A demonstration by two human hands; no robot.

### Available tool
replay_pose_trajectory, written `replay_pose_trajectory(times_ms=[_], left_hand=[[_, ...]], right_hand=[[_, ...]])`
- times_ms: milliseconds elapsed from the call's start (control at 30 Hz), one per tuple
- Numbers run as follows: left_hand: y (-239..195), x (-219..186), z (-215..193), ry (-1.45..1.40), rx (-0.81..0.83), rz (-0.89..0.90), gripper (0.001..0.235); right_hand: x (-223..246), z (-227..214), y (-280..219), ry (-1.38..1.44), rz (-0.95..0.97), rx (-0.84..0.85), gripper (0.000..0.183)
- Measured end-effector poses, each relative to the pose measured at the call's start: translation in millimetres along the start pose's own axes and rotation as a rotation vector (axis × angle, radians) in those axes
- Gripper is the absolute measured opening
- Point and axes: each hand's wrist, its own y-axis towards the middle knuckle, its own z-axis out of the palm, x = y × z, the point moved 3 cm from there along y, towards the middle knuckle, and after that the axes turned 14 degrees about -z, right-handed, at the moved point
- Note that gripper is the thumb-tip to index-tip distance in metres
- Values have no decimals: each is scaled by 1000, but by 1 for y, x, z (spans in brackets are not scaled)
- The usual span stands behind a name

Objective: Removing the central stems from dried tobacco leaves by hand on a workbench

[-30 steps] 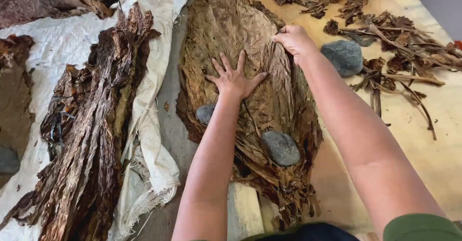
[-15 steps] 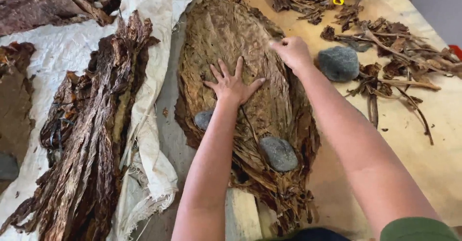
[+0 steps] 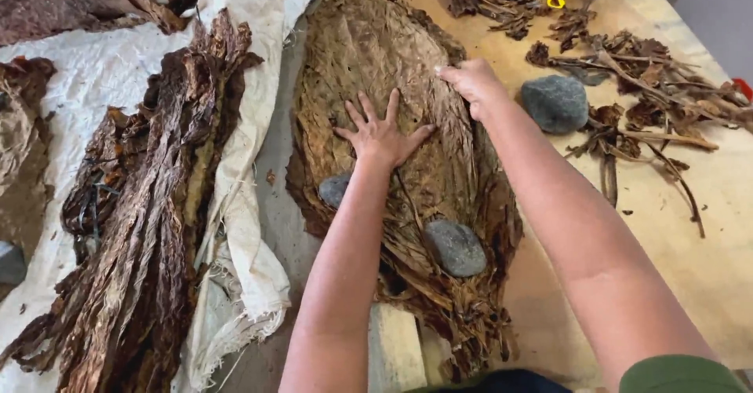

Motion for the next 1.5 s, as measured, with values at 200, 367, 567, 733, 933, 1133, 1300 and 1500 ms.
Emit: replay_pose_trajectory(times_ms=[200, 367, 567, 733, 933, 1133, 1300, 1500], left_hand=[[2, 0, 2, 2, -6, -1, 98], [-7, -4, -13, 63, 107, -51, 98], [-4, -3, -10, 52, 85, -33, 98], [-3, -4, -8, 76, 93, -42, 99], [-3, -7, -9, 76, 68, -45, 98], [-7, -2, -12, 82, 118, -72, 97], [-34, 17, -52, -347, 214, 24, 99], [-43, 93, -74, -556, -180, 141, 77]], right_hand=[[18, 5, -11, -256, -204, -66, 25], [72, -6, -55, -527, -258, 56, 7], [41, -10, -48, -981, -466, 95, 12], [73, -2, -40, -1130, -436, -1, 30], [78, 39, -54, -1081, -761, 587, 63], [55, 32, -45, -912, -430, 592, 63], [50, 32, -40, -928, -430, 604, 77], [38, 23, -12, -619, -394, 547, 77]])
